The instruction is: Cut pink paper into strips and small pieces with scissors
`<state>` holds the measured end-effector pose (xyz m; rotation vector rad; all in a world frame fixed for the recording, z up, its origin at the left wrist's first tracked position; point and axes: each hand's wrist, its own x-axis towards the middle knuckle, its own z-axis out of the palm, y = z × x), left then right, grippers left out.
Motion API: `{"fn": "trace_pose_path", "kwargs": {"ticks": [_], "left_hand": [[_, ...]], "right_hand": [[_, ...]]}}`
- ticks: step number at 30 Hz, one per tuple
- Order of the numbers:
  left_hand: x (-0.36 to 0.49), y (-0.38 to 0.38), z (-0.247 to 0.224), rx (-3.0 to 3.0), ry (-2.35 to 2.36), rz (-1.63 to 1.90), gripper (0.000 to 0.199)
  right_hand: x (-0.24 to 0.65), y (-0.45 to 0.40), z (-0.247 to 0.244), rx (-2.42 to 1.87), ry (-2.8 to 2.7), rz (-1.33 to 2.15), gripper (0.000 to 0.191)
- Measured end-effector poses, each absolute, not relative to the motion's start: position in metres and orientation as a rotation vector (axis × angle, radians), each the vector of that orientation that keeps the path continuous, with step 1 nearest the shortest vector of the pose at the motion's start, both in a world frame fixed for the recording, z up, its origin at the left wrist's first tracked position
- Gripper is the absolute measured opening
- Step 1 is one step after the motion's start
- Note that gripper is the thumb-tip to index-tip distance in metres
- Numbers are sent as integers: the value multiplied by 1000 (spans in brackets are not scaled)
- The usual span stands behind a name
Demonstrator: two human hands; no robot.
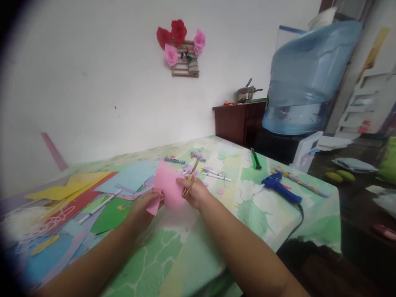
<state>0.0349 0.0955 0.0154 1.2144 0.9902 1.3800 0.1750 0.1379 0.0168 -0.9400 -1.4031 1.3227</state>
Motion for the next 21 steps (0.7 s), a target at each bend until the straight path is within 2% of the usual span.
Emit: {"fn": "trace_pose_path", "kwargs": {"ticks": [4,10,14,17,21], "left_hand": [[28,95,21,1261,1053,1345,14],[-4,113,21,1168,1302,1501,10],[1,115,19,1203,1281,1420,22],[12,109,25,1229,1207,1362,23],[19,99,38,1229,1102,1337,25]], "right_hand": [[186,148,17,-1006,-1278,1171,27],[217,179,2,-1424,-1226,901,17],[220,181,0,-1627,-1320,773,24],[219,171,11,-1710,-1321,591,37],[208,144,30,-1509,-1619,345,41]]}}
